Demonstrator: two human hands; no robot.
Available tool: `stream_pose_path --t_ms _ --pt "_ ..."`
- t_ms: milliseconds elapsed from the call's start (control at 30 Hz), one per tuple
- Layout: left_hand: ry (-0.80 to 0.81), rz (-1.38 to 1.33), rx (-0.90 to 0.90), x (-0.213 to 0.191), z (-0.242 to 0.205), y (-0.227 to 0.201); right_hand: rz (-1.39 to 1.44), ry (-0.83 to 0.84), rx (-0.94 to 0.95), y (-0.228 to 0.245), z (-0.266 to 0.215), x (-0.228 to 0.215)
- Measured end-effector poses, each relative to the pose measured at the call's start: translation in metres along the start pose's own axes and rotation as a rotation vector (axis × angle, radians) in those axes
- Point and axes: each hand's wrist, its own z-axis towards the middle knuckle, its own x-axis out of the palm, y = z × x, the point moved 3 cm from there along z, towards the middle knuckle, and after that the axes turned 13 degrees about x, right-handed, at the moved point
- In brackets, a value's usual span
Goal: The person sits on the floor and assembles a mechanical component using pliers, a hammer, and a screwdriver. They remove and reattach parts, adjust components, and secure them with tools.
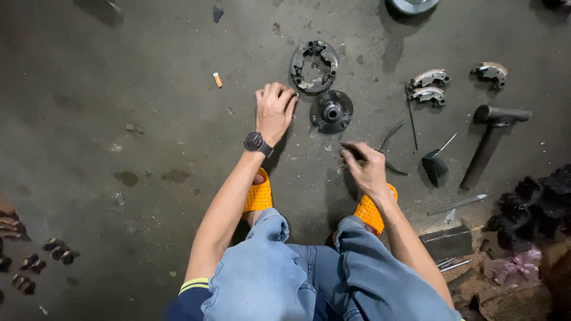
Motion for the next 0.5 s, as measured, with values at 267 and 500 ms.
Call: stream_pose_path --t_ms 267,500 --pt "0.019 -1.008 -0.49 0.009 -0.017 -0.061 0.153 -0.055 -0.161 0.047 0.02 -0.007" --pt "0.09 -1.082 -0.456 0.001 -0.011 -0.079 0.009 0.028 -0.237 0.024 0.016 -0.004"
